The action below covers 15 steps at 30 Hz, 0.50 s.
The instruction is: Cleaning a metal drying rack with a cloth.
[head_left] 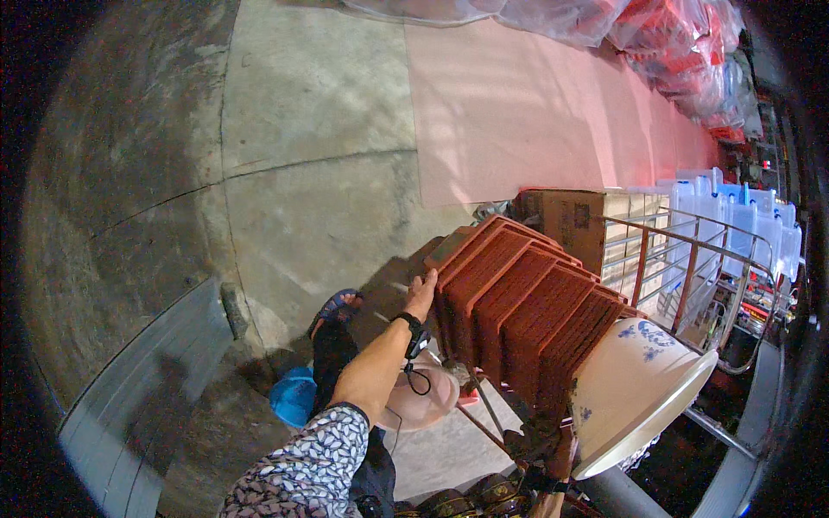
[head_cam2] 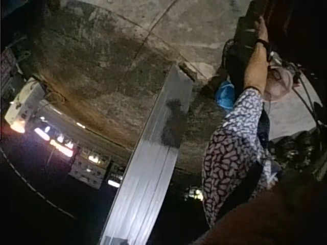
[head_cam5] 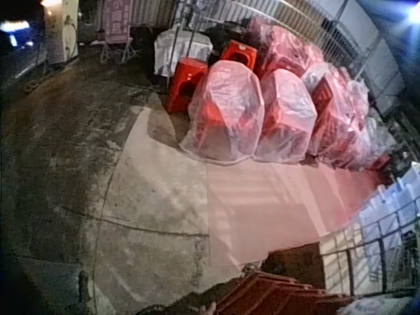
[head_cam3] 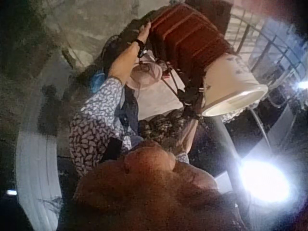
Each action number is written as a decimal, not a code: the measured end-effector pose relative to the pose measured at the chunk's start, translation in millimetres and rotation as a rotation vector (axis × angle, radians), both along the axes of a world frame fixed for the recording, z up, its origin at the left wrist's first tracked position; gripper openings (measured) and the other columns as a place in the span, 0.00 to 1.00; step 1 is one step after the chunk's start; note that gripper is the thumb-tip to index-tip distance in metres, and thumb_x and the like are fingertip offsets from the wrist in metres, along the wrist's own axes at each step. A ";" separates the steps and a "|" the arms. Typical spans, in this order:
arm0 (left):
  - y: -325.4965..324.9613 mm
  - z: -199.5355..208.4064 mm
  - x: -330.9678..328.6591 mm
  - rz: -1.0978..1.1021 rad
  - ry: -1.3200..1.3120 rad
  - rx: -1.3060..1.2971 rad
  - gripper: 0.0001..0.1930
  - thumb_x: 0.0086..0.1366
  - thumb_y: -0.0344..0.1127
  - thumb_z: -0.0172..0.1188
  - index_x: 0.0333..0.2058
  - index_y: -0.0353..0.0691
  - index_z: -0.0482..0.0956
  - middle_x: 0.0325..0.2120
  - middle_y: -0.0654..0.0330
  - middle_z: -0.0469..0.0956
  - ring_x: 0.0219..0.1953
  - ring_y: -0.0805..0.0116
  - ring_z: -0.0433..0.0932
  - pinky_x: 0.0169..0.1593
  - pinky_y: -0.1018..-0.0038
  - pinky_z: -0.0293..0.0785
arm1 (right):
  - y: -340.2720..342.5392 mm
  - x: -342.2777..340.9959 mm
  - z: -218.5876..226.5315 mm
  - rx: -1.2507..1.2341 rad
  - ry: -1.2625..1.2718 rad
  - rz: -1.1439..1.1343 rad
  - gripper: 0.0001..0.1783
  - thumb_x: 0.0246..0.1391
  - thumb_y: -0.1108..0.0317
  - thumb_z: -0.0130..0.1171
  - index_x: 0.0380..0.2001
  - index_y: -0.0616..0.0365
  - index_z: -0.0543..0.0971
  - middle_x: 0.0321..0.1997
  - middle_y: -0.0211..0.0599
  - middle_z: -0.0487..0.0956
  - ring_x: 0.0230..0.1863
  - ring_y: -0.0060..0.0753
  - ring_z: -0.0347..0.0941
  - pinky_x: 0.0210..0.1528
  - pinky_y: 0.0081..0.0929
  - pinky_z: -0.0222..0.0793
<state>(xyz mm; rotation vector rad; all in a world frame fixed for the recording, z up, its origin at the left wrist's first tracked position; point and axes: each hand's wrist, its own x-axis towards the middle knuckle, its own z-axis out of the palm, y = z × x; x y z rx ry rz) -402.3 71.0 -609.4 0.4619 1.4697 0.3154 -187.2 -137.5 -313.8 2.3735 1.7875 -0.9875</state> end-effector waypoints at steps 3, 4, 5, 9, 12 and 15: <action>-2.6 -1.0 -12.6 -0.001 -0.050 -0.035 0.50 0.65 0.68 0.48 0.67 0.24 0.53 0.68 0.36 0.54 0.70 0.44 0.55 0.70 0.60 0.54 | 1.1 4.4 1.6 -0.026 0.022 -0.026 0.28 0.54 0.66 0.59 0.60 0.56 0.72 0.62 0.52 0.73 0.63 0.54 0.67 0.64 0.47 0.62; -3.9 15.3 -2.3 -0.008 -0.066 -0.068 0.51 0.65 0.69 0.48 0.67 0.25 0.52 0.69 0.37 0.52 0.71 0.45 0.54 0.70 0.59 0.53 | -3.7 12.7 10.1 -0.039 -0.001 -0.044 0.28 0.54 0.66 0.59 0.60 0.57 0.72 0.62 0.52 0.73 0.63 0.54 0.67 0.64 0.47 0.62; -0.4 23.8 -6.9 -0.003 -0.053 -0.092 0.52 0.64 0.70 0.48 0.68 0.26 0.50 0.69 0.38 0.51 0.71 0.46 0.52 0.70 0.58 0.52 | -2.2 14.6 12.3 -0.044 0.004 -0.051 0.28 0.54 0.66 0.59 0.60 0.57 0.72 0.62 0.52 0.73 0.63 0.54 0.67 0.64 0.47 0.62; 20.1 8.8 -29.6 -0.030 -0.014 -0.060 0.52 0.64 0.70 0.49 0.70 0.30 0.48 0.70 0.39 0.49 0.72 0.47 0.49 0.71 0.56 0.51 | 7.3 14.0 10.8 -0.053 0.053 -0.062 0.28 0.54 0.66 0.59 0.60 0.57 0.72 0.62 0.52 0.73 0.63 0.54 0.67 0.64 0.46 0.62; 32.4 14.3 -32.8 0.004 -0.045 -0.045 0.54 0.61 0.72 0.50 0.67 0.27 0.53 0.69 0.41 0.52 0.71 0.48 0.50 0.71 0.59 0.49 | 5.1 17.1 16.1 -0.074 0.059 -0.084 0.28 0.54 0.66 0.59 0.60 0.57 0.72 0.62 0.52 0.73 0.63 0.54 0.67 0.64 0.46 0.62; 39.0 23.8 -27.6 0.027 0.046 0.117 0.44 0.64 0.67 0.52 0.58 0.24 0.68 0.61 0.35 0.66 0.65 0.44 0.64 0.65 0.58 0.60 | 3.7 21.3 25.8 -0.091 0.054 -0.111 0.28 0.54 0.66 0.59 0.60 0.57 0.72 0.62 0.52 0.73 0.63 0.54 0.67 0.64 0.46 0.62</action>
